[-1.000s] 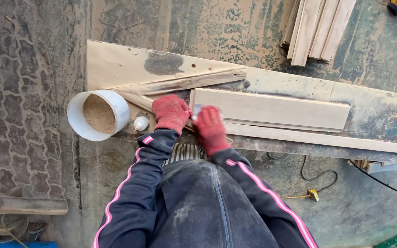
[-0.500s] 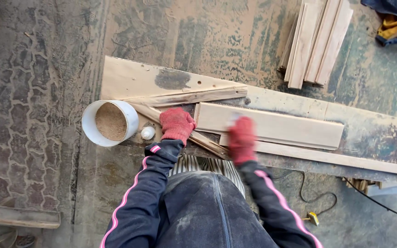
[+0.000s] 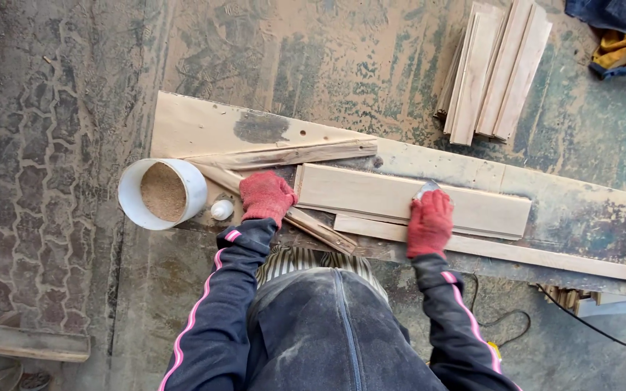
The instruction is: Sand wooden planks using an angle grinder equipped with a sanding disc on a workbench.
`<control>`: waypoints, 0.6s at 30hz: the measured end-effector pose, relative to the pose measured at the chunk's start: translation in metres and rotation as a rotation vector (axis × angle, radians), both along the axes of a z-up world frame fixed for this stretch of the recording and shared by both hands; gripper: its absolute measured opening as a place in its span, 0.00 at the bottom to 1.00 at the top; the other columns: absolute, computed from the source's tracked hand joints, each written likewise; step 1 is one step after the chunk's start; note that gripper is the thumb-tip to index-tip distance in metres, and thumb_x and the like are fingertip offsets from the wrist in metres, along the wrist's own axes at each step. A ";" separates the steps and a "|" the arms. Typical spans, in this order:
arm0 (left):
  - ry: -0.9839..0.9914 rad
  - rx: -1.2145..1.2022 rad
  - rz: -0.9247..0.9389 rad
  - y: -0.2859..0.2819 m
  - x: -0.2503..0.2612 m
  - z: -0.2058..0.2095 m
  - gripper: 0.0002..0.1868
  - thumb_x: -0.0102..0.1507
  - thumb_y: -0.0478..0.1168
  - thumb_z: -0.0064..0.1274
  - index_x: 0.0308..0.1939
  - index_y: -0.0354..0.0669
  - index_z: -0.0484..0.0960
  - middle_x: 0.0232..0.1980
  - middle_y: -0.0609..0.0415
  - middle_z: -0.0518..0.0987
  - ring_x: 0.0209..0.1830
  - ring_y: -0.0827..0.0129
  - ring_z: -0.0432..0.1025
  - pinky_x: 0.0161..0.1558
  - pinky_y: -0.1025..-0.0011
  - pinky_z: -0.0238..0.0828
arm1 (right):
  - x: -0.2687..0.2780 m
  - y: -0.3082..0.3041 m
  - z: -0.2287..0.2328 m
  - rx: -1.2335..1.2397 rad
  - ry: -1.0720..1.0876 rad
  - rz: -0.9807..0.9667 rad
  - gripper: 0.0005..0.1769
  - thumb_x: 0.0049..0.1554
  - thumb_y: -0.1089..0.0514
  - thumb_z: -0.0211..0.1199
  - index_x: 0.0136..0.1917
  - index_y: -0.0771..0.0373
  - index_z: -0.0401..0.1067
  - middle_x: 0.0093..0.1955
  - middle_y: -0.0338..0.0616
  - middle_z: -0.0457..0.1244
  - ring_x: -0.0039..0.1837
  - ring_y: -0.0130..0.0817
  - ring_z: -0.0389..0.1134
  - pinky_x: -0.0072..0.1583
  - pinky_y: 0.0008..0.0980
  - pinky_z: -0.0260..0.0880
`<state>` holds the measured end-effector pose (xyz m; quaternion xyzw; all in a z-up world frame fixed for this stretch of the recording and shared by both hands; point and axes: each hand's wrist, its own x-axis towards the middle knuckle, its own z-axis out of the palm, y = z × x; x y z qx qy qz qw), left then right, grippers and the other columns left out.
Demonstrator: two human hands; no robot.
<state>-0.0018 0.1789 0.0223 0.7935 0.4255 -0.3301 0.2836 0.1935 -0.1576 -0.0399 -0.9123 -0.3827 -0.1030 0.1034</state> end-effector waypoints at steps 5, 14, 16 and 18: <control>0.040 0.001 0.027 -0.001 0.001 -0.004 0.09 0.54 0.53 0.57 0.36 0.78 0.89 0.43 0.54 0.87 0.54 0.57 0.80 0.50 0.60 0.79 | -0.069 0.126 0.043 0.069 -0.025 0.362 0.07 0.59 0.56 0.62 0.46 0.62 0.73 0.49 0.56 0.66 0.60 0.58 0.67 0.68 0.53 0.66; 0.056 -0.036 0.012 0.004 0.000 -0.008 0.08 0.56 0.58 0.57 0.38 0.82 0.89 0.44 0.59 0.88 0.56 0.59 0.79 0.52 0.62 0.78 | -0.091 0.154 0.009 -0.188 0.081 0.406 0.26 0.60 0.48 0.62 0.71 0.52 0.67 0.73 0.48 0.62 0.76 0.50 0.59 0.76 0.56 0.55; 0.049 -0.044 0.008 0.005 0.001 -0.003 0.08 0.57 0.58 0.57 0.38 0.81 0.89 0.45 0.59 0.87 0.57 0.60 0.79 0.52 0.62 0.78 | -0.071 0.124 0.012 -0.207 0.076 0.361 0.24 0.63 0.47 0.58 0.71 0.51 0.67 0.73 0.47 0.62 0.76 0.49 0.59 0.77 0.55 0.54; 0.047 -0.058 0.009 0.003 0.000 -0.001 0.09 0.58 0.58 0.57 0.39 0.81 0.89 0.46 0.59 0.87 0.57 0.60 0.79 0.52 0.62 0.78 | -0.060 0.105 0.016 -0.230 0.075 0.324 0.23 0.66 0.46 0.55 0.72 0.51 0.67 0.73 0.46 0.62 0.77 0.49 0.59 0.77 0.54 0.53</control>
